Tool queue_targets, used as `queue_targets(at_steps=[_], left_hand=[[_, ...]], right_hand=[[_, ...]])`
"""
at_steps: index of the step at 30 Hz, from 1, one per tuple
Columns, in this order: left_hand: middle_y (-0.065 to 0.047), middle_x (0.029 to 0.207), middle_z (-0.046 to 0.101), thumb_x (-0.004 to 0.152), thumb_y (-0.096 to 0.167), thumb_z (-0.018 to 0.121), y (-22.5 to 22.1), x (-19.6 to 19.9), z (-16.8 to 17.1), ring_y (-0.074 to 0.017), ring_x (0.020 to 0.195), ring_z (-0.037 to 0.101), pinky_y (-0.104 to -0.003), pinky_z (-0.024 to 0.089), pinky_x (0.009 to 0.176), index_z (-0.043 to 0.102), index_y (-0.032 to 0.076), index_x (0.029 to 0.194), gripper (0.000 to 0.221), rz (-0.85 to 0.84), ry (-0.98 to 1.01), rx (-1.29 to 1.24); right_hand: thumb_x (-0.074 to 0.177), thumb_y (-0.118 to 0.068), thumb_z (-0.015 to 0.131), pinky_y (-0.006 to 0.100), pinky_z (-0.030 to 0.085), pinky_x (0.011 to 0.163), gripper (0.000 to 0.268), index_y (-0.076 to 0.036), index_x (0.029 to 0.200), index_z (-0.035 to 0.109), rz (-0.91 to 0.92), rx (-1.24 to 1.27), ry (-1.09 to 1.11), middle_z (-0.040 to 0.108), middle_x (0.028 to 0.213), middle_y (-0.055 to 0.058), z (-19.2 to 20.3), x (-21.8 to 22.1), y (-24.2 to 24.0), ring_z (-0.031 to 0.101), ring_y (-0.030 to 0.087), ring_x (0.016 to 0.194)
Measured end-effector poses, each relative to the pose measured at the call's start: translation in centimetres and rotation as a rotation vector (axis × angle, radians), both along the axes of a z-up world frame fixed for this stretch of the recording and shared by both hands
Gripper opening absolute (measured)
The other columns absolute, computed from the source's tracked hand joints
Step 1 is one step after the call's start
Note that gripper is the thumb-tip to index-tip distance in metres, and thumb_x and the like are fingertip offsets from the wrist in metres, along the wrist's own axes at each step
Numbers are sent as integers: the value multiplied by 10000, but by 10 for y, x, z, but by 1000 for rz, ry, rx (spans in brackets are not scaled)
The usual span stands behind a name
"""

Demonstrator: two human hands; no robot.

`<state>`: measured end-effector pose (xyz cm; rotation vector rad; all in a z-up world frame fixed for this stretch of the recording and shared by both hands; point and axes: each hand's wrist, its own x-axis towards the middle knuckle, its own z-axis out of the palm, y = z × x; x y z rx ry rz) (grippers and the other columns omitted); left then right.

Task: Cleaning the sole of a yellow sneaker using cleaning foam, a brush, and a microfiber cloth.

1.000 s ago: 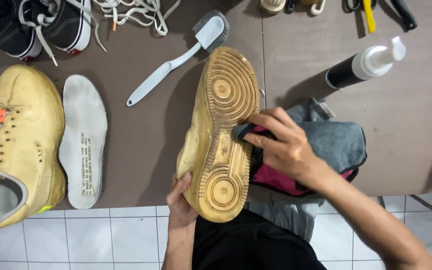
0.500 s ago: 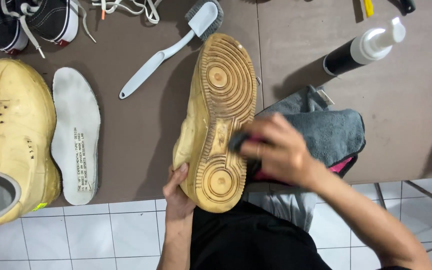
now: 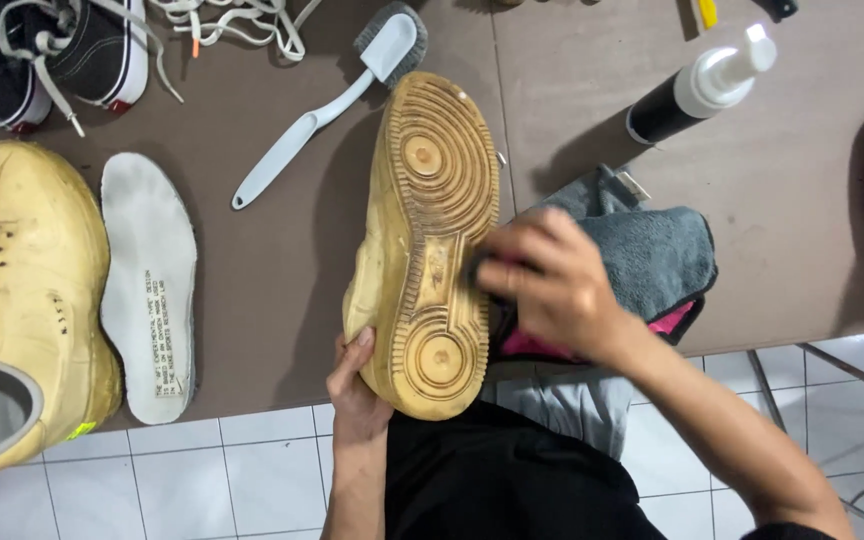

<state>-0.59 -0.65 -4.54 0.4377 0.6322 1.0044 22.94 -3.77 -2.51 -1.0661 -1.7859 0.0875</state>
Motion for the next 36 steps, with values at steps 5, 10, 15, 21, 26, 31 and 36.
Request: queue_targets(at_steps=[5, 10, 15, 21, 26, 31, 36], left_hand=[[-172, 742, 704, 885, 120, 587, -1, -5, -5, -271, 633, 732, -401, 649, 595, 718, -3, 1020, 225, 27, 20, -92], [-174, 1009, 718, 907, 108, 629, -12, -15, -27, -296, 909, 701, -396, 599, 815, 719, 15, 1095, 228, 64, 42, -116], [-196, 1219, 714, 929, 161, 651, -12, -17, -32, -351, 1137, 678, -434, 561, 993, 661, -34, 1306, 425, -3, 38, -79], [-190, 1250, 698, 988, 200, 633, -9, -14, -26, -345, 1148, 672, -440, 568, 986, 598, -32, 1367, 445, -68, -43, 8], [-206, 1292, 675, 940, 205, 664, -10, -15, -29, -364, 1176, 655, -440, 561, 992, 571, -46, 1398, 530, -49, 25, -18], [-200, 1161, 723, 911, 191, 680, -10, -12, -29, -372, 1066, 695, -442, 587, 904, 650, -56, 1273, 440, 13, 43, -70], [-191, 1191, 712, 928, 185, 663, -8, -8, -28, -374, 1113, 675, -457, 587, 931, 644, -45, 1293, 432, -14, -1, -23]], right_hand=[[888, 197, 440, 534, 552, 652, 307, 79, 855, 722, -130, -45, 81, 661, 904, 275, 36, -20, 7, 560, 471, 679], [861, 158, 415, 499, 572, 692, 279, 89, 893, 683, 5, -108, 91, 660, 914, 274, 49, -42, -29, 612, 440, 738], [788, 102, 457, 445, 577, 782, 231, 80, 940, 630, 141, -221, 149, 624, 960, 261, 54, -32, -32, 628, 392, 838], [900, 75, 638, 291, 663, 696, 277, 72, 1130, 483, 69, -495, 328, 655, 997, 212, 51, -17, -16, 717, 265, 795], [809, 159, 598, 306, 657, 804, 220, 71, 1001, 659, 116, -537, 221, 742, 989, 196, 58, -17, -5, 758, 269, 868], [858, 29, 646, 331, 641, 767, 166, 89, 1013, 639, 119, -599, 249, 734, 972, 189, 61, -23, -25, 759, 293, 847], [885, -38, 638, 306, 609, 674, 149, 84, 970, 642, 34, -652, 285, 738, 936, 169, 61, -28, -41, 740, 253, 754]])
